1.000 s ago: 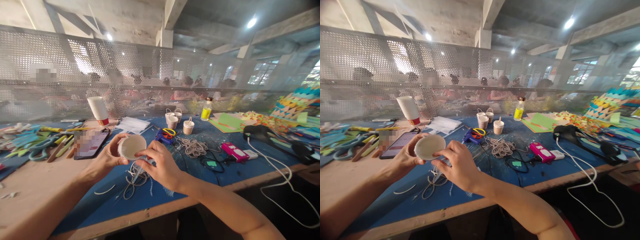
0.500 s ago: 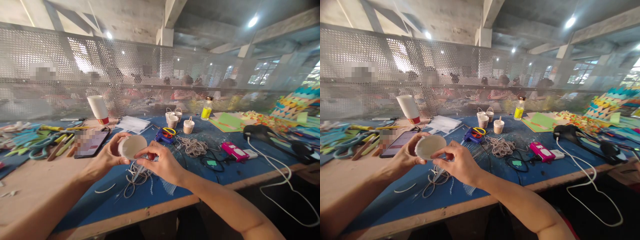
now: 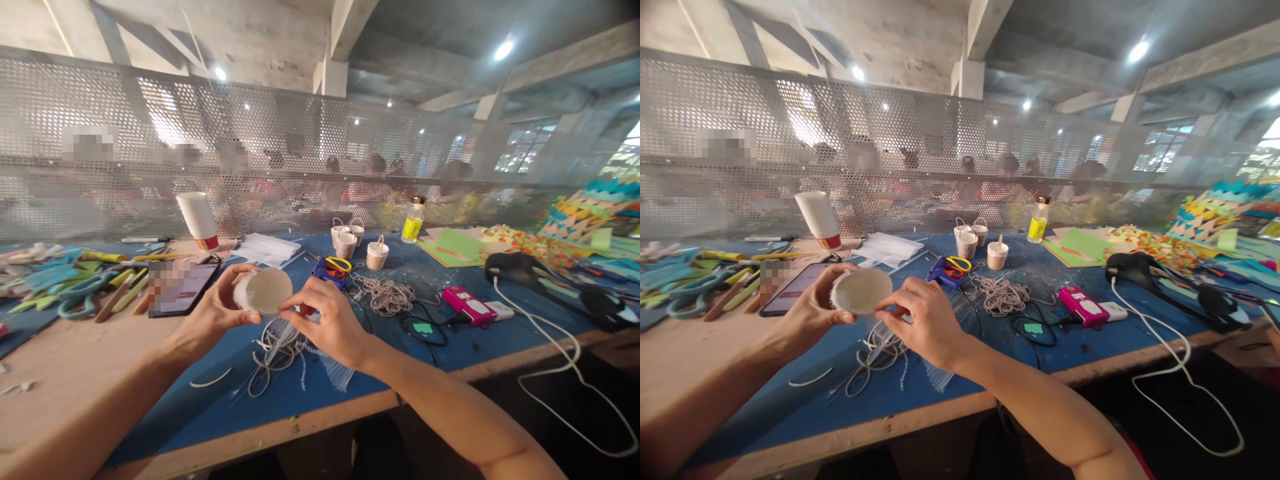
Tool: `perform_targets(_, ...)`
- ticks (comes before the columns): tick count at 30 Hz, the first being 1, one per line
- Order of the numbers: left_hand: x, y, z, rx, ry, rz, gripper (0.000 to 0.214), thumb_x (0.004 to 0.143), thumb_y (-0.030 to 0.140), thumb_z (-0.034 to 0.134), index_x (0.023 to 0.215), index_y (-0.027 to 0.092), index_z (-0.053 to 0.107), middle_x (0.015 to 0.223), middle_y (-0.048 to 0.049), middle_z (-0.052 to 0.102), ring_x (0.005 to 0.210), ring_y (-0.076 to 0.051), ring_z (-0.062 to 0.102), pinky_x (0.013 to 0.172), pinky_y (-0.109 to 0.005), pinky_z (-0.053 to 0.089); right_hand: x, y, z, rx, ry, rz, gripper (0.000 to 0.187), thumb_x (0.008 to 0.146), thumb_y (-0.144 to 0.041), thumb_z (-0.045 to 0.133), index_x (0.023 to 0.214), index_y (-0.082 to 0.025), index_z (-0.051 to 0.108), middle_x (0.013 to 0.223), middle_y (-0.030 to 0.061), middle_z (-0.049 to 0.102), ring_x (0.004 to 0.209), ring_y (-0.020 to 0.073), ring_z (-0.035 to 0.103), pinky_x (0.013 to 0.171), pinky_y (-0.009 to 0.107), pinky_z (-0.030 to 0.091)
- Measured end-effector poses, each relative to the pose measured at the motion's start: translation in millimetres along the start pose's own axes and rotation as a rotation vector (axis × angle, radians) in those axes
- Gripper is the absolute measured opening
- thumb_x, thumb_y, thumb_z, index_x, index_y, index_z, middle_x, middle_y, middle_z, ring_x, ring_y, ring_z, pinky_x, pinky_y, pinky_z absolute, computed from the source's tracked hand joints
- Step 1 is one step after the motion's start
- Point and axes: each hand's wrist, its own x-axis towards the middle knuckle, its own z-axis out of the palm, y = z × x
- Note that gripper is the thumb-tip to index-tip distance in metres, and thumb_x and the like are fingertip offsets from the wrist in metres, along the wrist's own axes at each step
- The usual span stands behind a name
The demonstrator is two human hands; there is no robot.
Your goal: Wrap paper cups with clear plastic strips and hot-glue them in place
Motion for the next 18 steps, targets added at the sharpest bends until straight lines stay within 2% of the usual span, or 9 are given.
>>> perform_targets(3,1,0,-2.7,0.031,0.055,-0.03,0.072,0.061,0.022,0.093,0.122,0.031,0.054,0.112,0.0001,0.063,0.095,-0.018,0.06,0.076,-0.021,0.049,4,6,-8,-0.044,0.029,-0.023,0.016,0.097,-0.034,0.062,0.097,-0.022,0.073,0.087,0.0018,0.065,0.084,0.0145,0.063,0.087,0.034,0.049)
perform_targets(5,3,0,-4.4,0.045,0.097,-0.048,0.071,0.062,0.024,0.092,0.122,0.031,0.053,0.112,0.0002,0.064,0.094,-0.018,0.06,0.075,-0.022,0.048,11,17,-18,0.003,0.072,0.045,0.019,0.099,-0.034,0.057,0.101,-0.021,0.07,0.091,0.003,0.068,0.085,0.0145,0.064,0.087,0.032,0.05)
perform_targets(8,4,1,-4.4,0.056,0.128,-0.066,0.067,0.067,0.026,0.09,0.123,0.03,0.053,0.113,-0.0005,0.063,0.095,-0.018,0.06,0.078,-0.023,0.049,25,46,-34,0.032,0.136,0.184,0.025,0.1,-0.036,0.053,0.115,-0.019,0.063,0.1,0.0054,0.071,0.088,0.0143,0.067,0.083,0.028,0.052)
perform_targets(10,4,3,-3.1,0.06,0.132,-0.076,0.065,0.069,0.028,0.089,0.123,0.029,0.053,0.115,-0.0018,0.063,0.097,-0.019,0.06,0.08,-0.025,0.05,34,70,-41,-0.119,0.081,0.258,0.024,0.099,-0.032,0.055,0.116,-0.018,0.062,0.098,0.005,0.073,0.089,0.0153,0.068,0.084,0.028,0.051)
perform_targets(13,3,4,-2.5,0.079,0.134,-0.089,0.066,0.068,0.029,0.089,0.124,0.028,0.053,0.116,-0.0028,0.063,0.098,-0.019,0.061,0.08,-0.025,0.05,40,101,-43,-0.467,-0.186,0.39,0.023,0.099,-0.027,0.051,0.119,-0.019,0.061,0.107,0.0057,0.073,0.096,0.0164,0.069,0.084,0.028,0.049)
perform_targets(15,0,4,-3.6,0.093,0.134,-0.092,0.068,0.067,0.029,0.09,0.124,0.029,0.053,0.115,-0.0021,0.065,0.096,-0.019,0.061,0.079,-0.025,0.05,39,114,-39,-0.543,-0.258,0.412,0.02,0.097,-0.025,0.053,0.112,-0.018,0.065,0.113,0.0085,0.073,0.105,0.0196,0.067,0.089,0.03,0.048)
perform_targets(18,-5,4,-5.4,0.122,0.128,-0.104,0.07,0.065,0.03,0.091,0.125,0.031,0.053,0.108,-0.0005,0.067,0.089,-0.019,0.062,0.074,-0.024,0.05,37,122,-30,-0.602,-0.318,0.432,0.024,0.099,-0.03,0.05,0.113,-0.017,0.065,0.119,0.0116,0.071,0.112,0.0224,0.065,0.093,0.032,0.047)
